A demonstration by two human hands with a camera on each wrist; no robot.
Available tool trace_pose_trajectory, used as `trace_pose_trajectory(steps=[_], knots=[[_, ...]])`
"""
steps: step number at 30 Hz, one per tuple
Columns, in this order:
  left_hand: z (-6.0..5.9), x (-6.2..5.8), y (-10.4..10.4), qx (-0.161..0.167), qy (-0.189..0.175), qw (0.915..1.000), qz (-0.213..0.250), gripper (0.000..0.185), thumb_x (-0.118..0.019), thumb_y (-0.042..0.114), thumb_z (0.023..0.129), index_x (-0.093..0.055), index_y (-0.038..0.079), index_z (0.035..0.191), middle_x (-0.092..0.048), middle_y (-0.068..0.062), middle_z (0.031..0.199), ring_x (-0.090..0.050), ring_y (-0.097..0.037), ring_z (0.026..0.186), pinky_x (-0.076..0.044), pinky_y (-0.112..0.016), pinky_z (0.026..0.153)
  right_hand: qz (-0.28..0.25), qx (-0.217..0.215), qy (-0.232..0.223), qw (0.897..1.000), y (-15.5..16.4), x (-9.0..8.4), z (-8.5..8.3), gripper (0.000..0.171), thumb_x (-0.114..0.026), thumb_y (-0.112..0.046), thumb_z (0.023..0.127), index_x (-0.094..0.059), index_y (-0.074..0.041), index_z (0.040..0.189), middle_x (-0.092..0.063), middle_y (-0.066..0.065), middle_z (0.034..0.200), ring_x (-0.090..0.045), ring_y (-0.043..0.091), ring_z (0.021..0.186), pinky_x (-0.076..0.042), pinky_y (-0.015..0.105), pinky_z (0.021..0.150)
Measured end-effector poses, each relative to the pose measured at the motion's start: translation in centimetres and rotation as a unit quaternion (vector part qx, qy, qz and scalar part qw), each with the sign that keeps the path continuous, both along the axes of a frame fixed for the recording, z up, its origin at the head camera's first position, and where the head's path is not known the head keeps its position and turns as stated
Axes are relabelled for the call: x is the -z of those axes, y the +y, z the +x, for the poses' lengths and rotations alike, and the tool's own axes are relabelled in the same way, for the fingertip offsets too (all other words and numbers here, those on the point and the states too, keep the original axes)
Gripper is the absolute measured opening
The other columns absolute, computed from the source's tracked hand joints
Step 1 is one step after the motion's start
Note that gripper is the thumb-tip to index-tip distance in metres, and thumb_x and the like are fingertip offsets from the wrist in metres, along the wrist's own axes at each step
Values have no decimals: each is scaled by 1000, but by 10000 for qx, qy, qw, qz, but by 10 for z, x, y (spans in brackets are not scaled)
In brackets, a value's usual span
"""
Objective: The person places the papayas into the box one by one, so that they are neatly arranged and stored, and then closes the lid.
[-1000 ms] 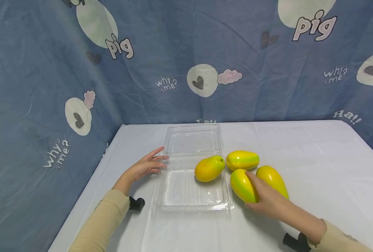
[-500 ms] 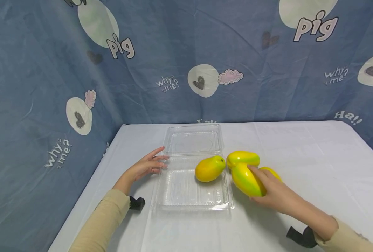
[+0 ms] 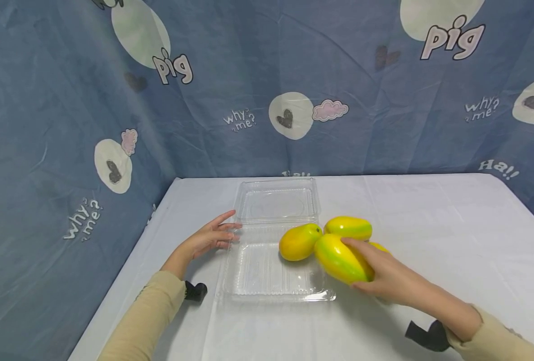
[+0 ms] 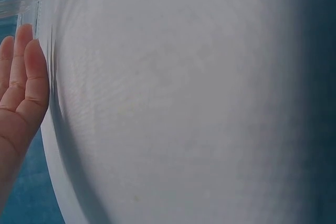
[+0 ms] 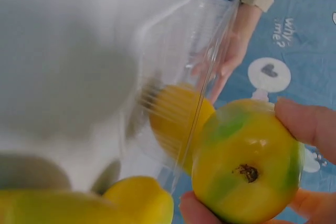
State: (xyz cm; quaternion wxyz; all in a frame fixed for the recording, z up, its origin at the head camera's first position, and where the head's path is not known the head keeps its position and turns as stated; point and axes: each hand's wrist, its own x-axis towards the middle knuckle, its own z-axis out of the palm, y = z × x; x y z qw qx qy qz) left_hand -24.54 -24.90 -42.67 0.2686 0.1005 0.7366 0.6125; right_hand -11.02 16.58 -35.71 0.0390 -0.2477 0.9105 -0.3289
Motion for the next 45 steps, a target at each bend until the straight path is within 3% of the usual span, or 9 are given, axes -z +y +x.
trace_pose_trajectory(steps=[6, 16, 20, 27, 34, 42, 45], knots=[[0, 0, 1, -50, -42, 10000, -8, 74, -54, 5, 90, -11, 19, 148, -31, -18, 145, -50, -29, 119, -45, -36, 89, 61, -270, 120, 9995, -5, -1, 1, 69, -75, -15, 72, -43, -5, 133, -49, 17, 130, -48, 34, 115, -39, 52, 92], [0, 0, 1, 8, -9, 10000, 1, 75, -55, 7, 89, -10, 18, 148, -30, -19, 145, -48, -31, 120, -45, -38, 91, 108, -413, 481, 9979, -17, 3, 1, 62, -75, -14, 72, -49, -14, 129, -50, 13, 126, -52, 30, 111, -47, 46, 84], [0, -1, 1, -7, -24, 10000, 12, 76, -56, 7, 89, -10, 19, 148, -30, -19, 145, -50, -28, 118, -46, -36, 90, -25, -402, 431, 9983, -24, 9, -1, 57, -74, -13, 73, -52, -12, 126, -51, 12, 127, -52, 28, 112, -47, 41, 84], [0, -1, 0, -37, -45, 10000, -17, 76, -57, 8, 89, -11, 19, 148, -31, -18, 145, -52, -26, 117, -46, -35, 88, -243, -279, 245, 9990, -34, 16, -5, 50, -74, -15, 73, -57, -11, 120, -54, 9, 121, -53, 20, 98, -46, 26, 71], [-1, 2, -1, -6, -23, 10000, -65, 75, -56, 8, 89, -10, 18, 148, -30, -19, 146, -51, -27, 118, -45, -36, 90, -378, -341, 149, 9986, -43, 18, -10, 46, -74, -15, 74, -58, -9, 117, -56, 7, 119, -54, 25, 104, -49, 29, 71], [-1, 3, -1, -16, -25, 10000, -81, 74, -55, 8, 89, -11, 20, 148, -31, -18, 145, -50, -29, 119, -45, -37, 90, -375, -474, 287, 9978, -48, 20, -15, 43, -74, -17, 75, -59, -9, 115, -60, 3, 115, -55, 21, 105, -47, 35, 85], [0, 1, 0, -29, -19, 9999, -95, 75, -56, 9, 89, -11, 20, 148, -32, -17, 145, -51, -28, 118, -45, -37, 90, -372, -536, 215, 9976, -50, 21, -16, 43, -74, -17, 75, -59, -9, 115, -60, 4, 114, -55, 19, 101, -48, 34, 82]])
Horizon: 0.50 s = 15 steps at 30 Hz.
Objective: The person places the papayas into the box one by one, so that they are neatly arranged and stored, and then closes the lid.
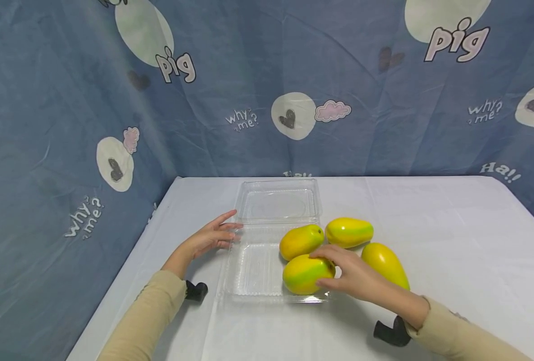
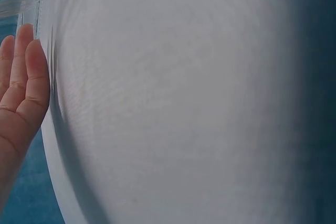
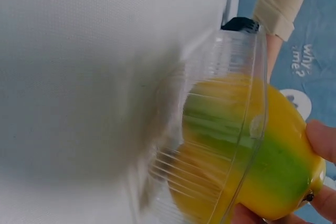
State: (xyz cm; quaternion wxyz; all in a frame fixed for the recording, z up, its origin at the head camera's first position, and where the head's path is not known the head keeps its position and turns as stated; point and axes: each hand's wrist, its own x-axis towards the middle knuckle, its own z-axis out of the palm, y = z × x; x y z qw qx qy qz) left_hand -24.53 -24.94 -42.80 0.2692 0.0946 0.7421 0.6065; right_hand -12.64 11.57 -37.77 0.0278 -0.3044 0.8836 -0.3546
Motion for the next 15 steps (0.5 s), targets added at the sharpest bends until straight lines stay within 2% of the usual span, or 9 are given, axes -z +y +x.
trace_pose_trajectory(steps=[7, 15], knots=[[0, -1, 0, 26, 17, 10000, 17, 76, -57, 10, 89, -10, 19, 148, -31, -18, 146, -50, -29, 119, -45, -38, 91, 84, -122, -123, 9998, -4, 2, -3, 42, -73, -17, 76, -59, -8, 114, -60, 5, 113, -53, 15, 94, -48, 29, 71], [1, -1, 1, 3, 18, 10000, 9, 75, -56, 9, 89, -11, 20, 148, -31, -18, 145, -48, -30, 120, -44, -39, 92, 216, -127, -100, 9996, -7, 2, -5, 41, -74, -16, 76, -59, -8, 113, -60, 4, 113, -53, 15, 94, -47, 28, 72]])
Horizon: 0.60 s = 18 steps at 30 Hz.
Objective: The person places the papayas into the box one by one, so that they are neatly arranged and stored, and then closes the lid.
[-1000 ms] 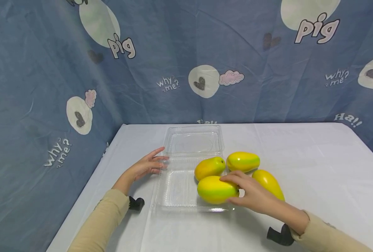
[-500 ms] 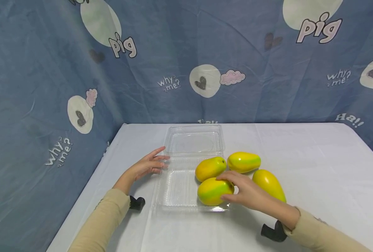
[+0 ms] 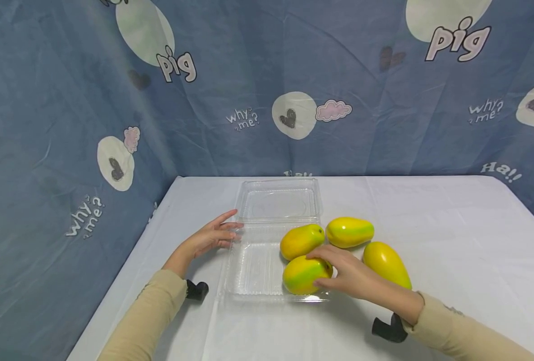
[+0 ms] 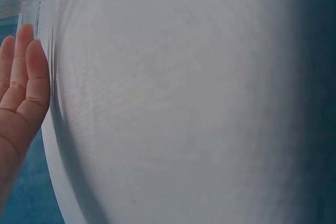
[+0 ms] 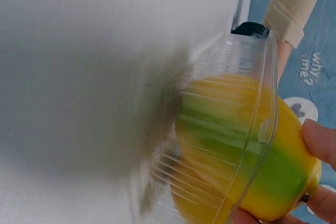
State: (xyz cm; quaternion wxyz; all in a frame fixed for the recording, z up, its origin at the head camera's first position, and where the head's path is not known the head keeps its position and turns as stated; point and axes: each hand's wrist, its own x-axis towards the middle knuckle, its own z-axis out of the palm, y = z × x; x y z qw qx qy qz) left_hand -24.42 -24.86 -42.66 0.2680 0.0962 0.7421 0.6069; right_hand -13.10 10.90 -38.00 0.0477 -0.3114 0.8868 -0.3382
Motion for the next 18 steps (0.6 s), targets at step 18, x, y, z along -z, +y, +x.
trace_pose_trajectory(steps=[18], knots=[[-1, -1, -1, 70, 6, 9999, 90, 77, -57, 9, 89, -9, 16, 148, -29, -21, 145, -48, -30, 120, -45, -35, 89, -363, 206, 24, 9991, 19, -12, 3, 49, -73, -16, 76, -55, 0, 119, -59, 10, 118, -57, 27, 101, -49, 39, 83]])
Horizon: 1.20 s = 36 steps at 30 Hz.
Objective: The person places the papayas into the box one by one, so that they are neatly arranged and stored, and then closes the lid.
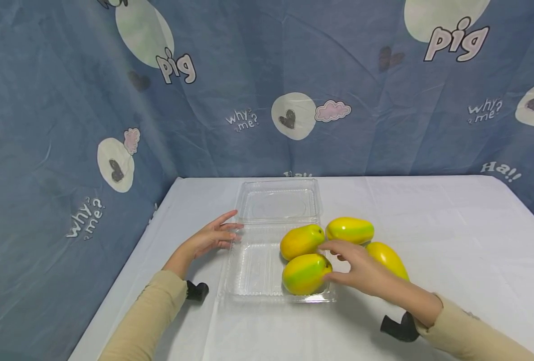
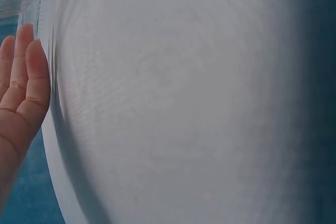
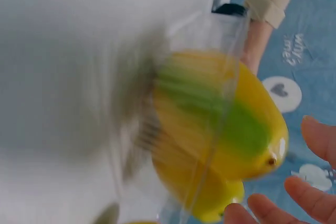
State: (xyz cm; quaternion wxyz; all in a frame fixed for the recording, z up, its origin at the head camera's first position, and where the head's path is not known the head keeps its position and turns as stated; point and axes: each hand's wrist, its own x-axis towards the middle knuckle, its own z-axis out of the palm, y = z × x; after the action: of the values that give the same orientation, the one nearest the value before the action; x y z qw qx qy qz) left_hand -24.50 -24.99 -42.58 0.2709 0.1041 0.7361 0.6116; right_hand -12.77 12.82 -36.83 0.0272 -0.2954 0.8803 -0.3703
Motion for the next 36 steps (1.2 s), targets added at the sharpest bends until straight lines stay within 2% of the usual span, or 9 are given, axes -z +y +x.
trace_pose_trajectory(steps=[5, 11, 18, 24, 29, 36], knots=[[0, 0, -1, 15, 3, 10000, -22, 74, -53, 6, 90, -8, 16, 148, -29, -21, 146, -48, -30, 120, -45, -35, 89, 83, 433, -85, 9990, 17, -10, 4, 52, -73, -19, 77, -54, -2, 122, -57, 12, 122, -57, 30, 102, -48, 41, 84], [1, 0, -1, 15, 24, 10000, -40, 74, -52, 5, 90, -8, 16, 148, -29, -21, 146, -49, -29, 119, -45, -36, 89, 172, 897, -110, 9958, 39, -14, 5, 52, -73, -21, 77, -54, 0, 121, -57, 18, 118, -58, 35, 98, -48, 47, 82], [0, 2, -1, -3, 21, 10000, -53, 74, -53, 5, 90, -8, 15, 148, -29, -21, 145, -49, -30, 120, -46, -35, 88, 133, 1163, -8, 9931, 60, -5, 6, 52, -74, -18, 76, -54, 1, 119, -56, 21, 118, -56, 38, 100, -49, 47, 81], [0, 2, -1, -24, 12, 10000, -53, 74, -53, 6, 90, -9, 16, 148, -29, -21, 145, -48, -31, 120, -45, -36, 89, 299, 1441, -209, 9889, 71, 2, 9, 52, -73, -22, 77, -54, 1, 120, -57, 21, 117, -56, 35, 100, -48, 48, 81], [0, 2, -1, -64, -15, 9999, -101, 74, -54, 7, 90, -10, 18, 148, -31, -19, 145, -50, -27, 118, -46, -35, 89, 487, 1602, -188, 9857, 76, 9, 11, 53, -73, -21, 77, -52, 3, 119, -54, 22, 120, -54, 35, 103, -47, 50, 82], [0, 1, 1, -107, -47, 9999, -72, 74, -54, 6, 90, -11, 19, 148, -31, -18, 145, -50, -28, 119, -46, -36, 89, 680, 1693, -124, 9831, 80, 22, 13, 54, -75, -20, 74, -53, 4, 117, -47, 27, 125, -43, 45, 113, -35, 60, 91]])
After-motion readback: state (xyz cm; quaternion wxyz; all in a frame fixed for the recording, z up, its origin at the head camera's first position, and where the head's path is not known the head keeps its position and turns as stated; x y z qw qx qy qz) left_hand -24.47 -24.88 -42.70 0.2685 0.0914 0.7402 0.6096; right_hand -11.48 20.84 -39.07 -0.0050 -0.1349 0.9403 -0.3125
